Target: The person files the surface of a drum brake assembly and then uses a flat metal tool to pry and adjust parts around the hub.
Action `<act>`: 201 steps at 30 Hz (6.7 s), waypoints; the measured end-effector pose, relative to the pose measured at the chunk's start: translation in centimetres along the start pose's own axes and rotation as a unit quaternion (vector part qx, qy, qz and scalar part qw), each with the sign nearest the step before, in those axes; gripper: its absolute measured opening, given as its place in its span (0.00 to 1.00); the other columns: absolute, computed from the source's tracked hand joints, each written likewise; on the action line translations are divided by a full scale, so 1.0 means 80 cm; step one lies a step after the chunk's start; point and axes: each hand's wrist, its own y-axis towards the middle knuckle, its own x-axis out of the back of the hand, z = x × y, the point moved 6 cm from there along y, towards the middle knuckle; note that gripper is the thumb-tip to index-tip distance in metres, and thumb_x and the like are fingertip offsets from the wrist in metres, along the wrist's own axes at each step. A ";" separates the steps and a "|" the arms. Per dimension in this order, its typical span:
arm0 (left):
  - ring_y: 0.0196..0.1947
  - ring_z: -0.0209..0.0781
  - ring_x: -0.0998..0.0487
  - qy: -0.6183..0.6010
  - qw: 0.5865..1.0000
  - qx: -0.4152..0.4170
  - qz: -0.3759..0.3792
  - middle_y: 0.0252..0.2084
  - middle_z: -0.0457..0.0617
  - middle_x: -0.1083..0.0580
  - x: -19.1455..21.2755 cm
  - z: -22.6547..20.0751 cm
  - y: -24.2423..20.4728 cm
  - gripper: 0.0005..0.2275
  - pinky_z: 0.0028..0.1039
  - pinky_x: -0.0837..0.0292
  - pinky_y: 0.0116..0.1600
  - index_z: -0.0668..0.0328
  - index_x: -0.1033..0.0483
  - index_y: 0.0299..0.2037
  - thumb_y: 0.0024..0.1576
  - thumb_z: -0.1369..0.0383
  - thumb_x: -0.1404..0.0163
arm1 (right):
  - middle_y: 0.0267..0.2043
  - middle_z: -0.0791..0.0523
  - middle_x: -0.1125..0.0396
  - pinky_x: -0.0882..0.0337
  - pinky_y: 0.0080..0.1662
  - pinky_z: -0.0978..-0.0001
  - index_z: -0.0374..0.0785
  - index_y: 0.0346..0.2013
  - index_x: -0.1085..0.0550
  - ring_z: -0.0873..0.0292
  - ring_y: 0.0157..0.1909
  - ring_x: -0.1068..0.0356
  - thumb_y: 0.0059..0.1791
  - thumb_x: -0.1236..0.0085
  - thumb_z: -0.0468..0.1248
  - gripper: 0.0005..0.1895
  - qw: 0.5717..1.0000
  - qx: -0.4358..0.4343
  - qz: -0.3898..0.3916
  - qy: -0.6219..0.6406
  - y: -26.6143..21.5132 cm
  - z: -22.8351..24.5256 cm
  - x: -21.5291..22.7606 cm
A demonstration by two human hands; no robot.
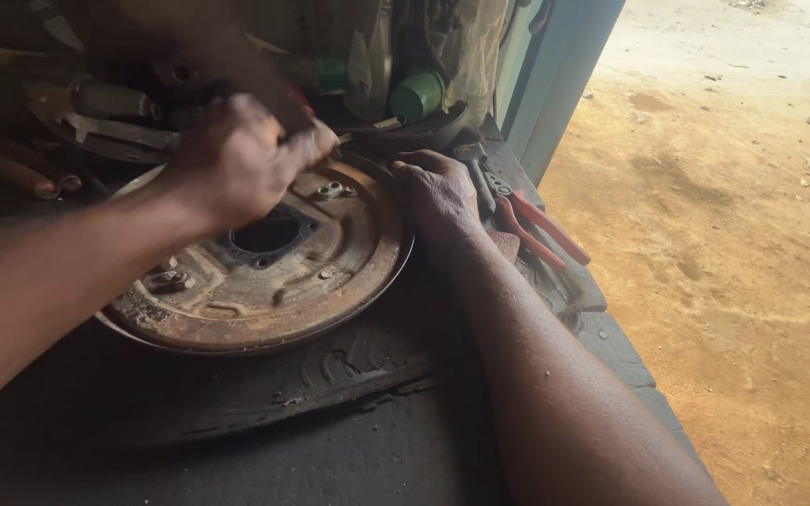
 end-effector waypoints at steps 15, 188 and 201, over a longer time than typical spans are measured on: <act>0.12 0.42 0.27 0.079 0.995 0.051 0.029 0.13 0.50 0.29 -0.037 -0.018 -0.008 0.11 0.35 0.30 0.22 0.63 0.19 0.36 0.62 0.62 0.45 | 0.39 0.56 0.23 0.25 0.44 0.73 0.37 0.47 0.19 0.65 0.39 0.24 0.49 0.43 0.41 0.16 0.999 -0.011 0.021 0.032 -0.009 0.005 -0.001; 0.26 0.43 0.21 0.011 0.861 0.503 0.078 0.27 0.55 0.19 0.055 0.190 -0.142 0.24 0.37 0.25 0.35 0.64 0.14 0.33 0.58 0.47 0.51 | 0.43 0.49 0.25 0.27 0.42 0.68 0.36 0.50 0.20 0.53 0.43 0.25 0.51 0.48 0.40 0.18 0.897 0.222 0.195 -0.328 -0.038 0.067 0.036; 0.35 0.42 0.19 -0.033 0.855 0.462 0.232 0.33 0.53 0.16 0.055 0.173 -0.154 0.22 0.35 0.25 0.44 0.62 0.14 0.33 0.55 0.48 0.47 | 0.46 0.56 0.24 0.24 0.49 0.71 0.42 0.50 0.23 0.61 0.47 0.23 0.48 0.45 0.40 0.17 0.893 0.335 0.136 -0.269 -0.018 0.017 0.028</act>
